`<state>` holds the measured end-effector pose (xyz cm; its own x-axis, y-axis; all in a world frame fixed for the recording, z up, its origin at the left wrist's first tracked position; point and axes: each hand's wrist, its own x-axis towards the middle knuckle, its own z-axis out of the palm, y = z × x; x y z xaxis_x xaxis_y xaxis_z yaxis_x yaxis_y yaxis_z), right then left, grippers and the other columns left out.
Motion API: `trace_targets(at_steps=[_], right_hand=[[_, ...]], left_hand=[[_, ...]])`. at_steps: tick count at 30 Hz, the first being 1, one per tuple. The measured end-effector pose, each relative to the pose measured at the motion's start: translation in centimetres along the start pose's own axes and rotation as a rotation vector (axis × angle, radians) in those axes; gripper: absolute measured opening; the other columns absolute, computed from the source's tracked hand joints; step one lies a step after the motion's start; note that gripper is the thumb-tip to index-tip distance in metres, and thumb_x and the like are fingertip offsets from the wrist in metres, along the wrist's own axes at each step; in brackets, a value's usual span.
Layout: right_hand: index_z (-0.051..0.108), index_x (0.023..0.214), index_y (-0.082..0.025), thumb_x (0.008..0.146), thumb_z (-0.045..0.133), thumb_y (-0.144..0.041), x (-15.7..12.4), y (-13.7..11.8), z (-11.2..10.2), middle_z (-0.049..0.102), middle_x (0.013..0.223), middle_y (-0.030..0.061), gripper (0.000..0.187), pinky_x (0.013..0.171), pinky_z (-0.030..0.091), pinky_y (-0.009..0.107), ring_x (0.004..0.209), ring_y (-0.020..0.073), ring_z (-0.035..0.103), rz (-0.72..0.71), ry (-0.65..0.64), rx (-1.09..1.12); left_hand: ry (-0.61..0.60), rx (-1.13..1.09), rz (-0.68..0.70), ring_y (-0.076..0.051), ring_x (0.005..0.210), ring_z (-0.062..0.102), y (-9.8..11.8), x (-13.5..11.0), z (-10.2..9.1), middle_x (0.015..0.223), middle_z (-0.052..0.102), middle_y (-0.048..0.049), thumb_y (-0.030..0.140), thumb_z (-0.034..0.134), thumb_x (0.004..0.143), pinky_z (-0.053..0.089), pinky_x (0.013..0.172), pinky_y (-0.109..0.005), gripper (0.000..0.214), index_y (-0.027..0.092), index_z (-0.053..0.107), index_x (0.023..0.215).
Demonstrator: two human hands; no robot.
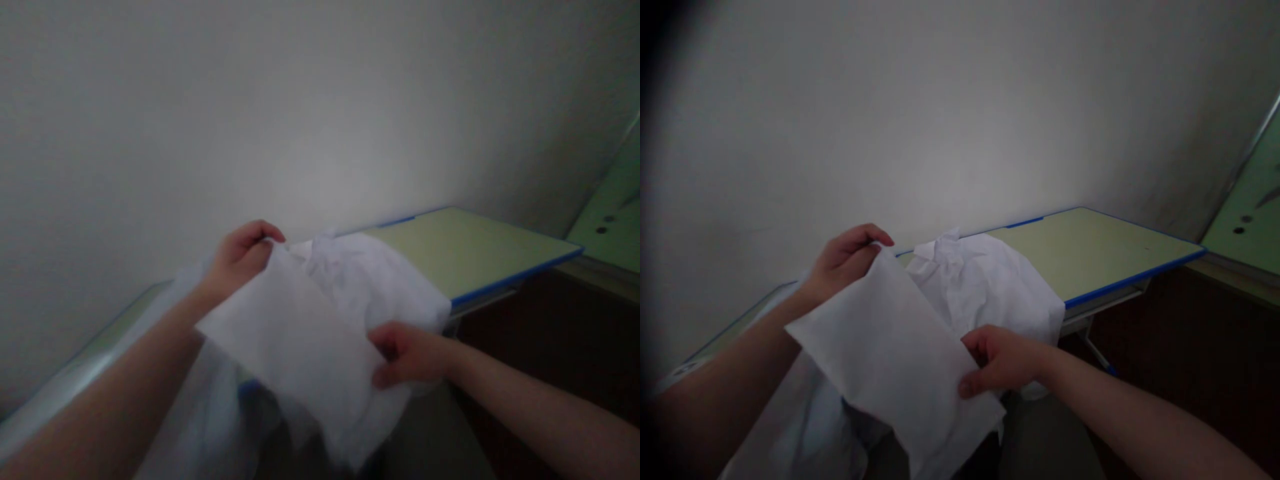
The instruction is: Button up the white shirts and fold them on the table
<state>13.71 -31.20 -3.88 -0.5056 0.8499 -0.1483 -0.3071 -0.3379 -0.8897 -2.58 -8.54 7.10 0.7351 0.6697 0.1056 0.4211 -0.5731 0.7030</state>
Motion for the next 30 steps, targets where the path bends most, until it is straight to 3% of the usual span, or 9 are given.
trace_targets(at_steps=[5, 8, 11, 14, 17, 21, 26, 30], right_hand=[[0.064, 0.089, -0.014, 0.066, 0.074, -0.030, -1.2, 2.1, -3.6, 0.067, 0.078, 0.0026, 0.030, 0.067, 0.050, 0.027, 0.068, 0.0132, 0.061, -0.078, 0.286, 0.123], [0.062, 0.090, -0.015, 0.070, 0.071, -0.030, -0.9, 1.8, -5.8, 0.066, 0.081, 0.0035, 0.027, 0.070, 0.048, 0.029, 0.070, 0.0136, 0.061, -0.217, 0.499, 0.245], [0.060, 0.087, -0.018, 0.069, 0.070, -0.029, 0.1, 0.2, -7.3, 0.066, 0.083, 0.0028, 0.023, 0.070, 0.048, 0.030, 0.070, 0.0142, 0.061, -0.286, 0.650, 0.312], [0.059, 0.084, -0.018, 0.067, 0.070, -0.028, 2.0, -1.5, -7.9, 0.066, 0.079, 0.0022, 0.024, 0.063, 0.047, 0.029, 0.065, 0.0147, 0.060, -0.316, 0.718, 0.339], [0.058, 0.083, -0.017, 0.065, 0.070, -0.030, 4.6, -2.4, -7.8, 0.065, 0.073, 0.0018, 0.026, 0.057, 0.045, 0.026, 0.062, 0.0143, 0.059, -0.329, 0.730, 0.345], [0.057, 0.082, -0.016, 0.068, 0.067, -0.038, 8.0, -2.4, -7.5, 0.060, 0.062, -0.0005, 0.028, 0.051, 0.041, 0.023, 0.058, 0.0127, 0.056, -0.333, 0.742, 0.267], [0.054, 0.082, -0.018, 0.074, 0.058, -0.048, 9.8, -0.8, -8.2, 0.058, 0.063, -0.0008, 0.031, 0.049, 0.040, 0.022, 0.058, 0.0117, 0.055, -0.411, 0.793, 0.266], [0.054, 0.084, -0.018, 0.067, 0.067, -0.042, 9.2, 0.9, -8.8, 0.059, 0.072, -0.0002, 0.032, 0.058, 0.045, 0.025, 0.062, 0.0114, 0.055, -0.429, 0.716, 0.164]], left_hand=[[0.104, 0.088, -0.229, -0.004, 0.052, 0.040, -3.6, 0.3, -3.5, 0.055, 0.044, 0.0050, 0.017, 0.037, 0.077, 0.033, 0.058, -0.018, 0.025, 0.008, 0.054, 0.091], [-0.014, 0.259, -0.322, -0.008, 0.050, 0.043, -6.0, -0.1, -3.6, 0.054, 0.047, 0.0027, 0.020, 0.035, 0.076, 0.034, 0.055, -0.021, 0.028, 0.010, 0.057, 0.090], [-0.191, 0.616, -0.252, -0.018, 0.064, 0.053, -6.9, -0.5, -2.1, 0.066, 0.057, -0.0039, 0.022, 0.042, 0.072, 0.040, 0.062, -0.030, 0.027, 0.014, 0.062, 0.088], [-0.193, 0.793, -0.018, -0.025, 0.089, 0.054, -5.3, -1.0, 0.6, 0.090, 0.061, -0.0101, 0.019, 0.046, 0.070, 0.040, 0.080, -0.039, 0.025, 0.016, 0.064, 0.088], [-0.170, 0.553, 0.166, -0.020, 0.088, 0.055, -2.0, -1.2, 4.3, 0.096, 0.061, -0.0079, 0.029, 0.046, 0.080, 0.041, 0.078, -0.031, 0.022, 0.018, 0.062, 0.091], [-0.223, 0.338, 0.177, -0.013, 0.057, 0.049, 0.7, -0.9, 9.0, 0.064, 0.056, -0.0020, 0.047, 0.063, 0.068, 0.035, 0.053, -0.024, 0.030, 0.017, 0.057, 0.067], [-0.204, 0.029, 0.014, -0.010, 0.049, 0.044, -1.9, 0.2, 11.6, 0.053, 0.048, 0.0024, 0.047, 0.064, 0.066, 0.029, 0.045, -0.021, 0.033, 0.017, 0.054, 0.058], [-0.252, -0.383, -0.155, -0.012, 0.056, 0.053, -5.2, 0.0, 12.1, 0.065, 0.060, -0.0003, 0.046, 0.061, 0.072, 0.039, 0.051, -0.021, 0.031, 0.016, 0.063, 0.081]])
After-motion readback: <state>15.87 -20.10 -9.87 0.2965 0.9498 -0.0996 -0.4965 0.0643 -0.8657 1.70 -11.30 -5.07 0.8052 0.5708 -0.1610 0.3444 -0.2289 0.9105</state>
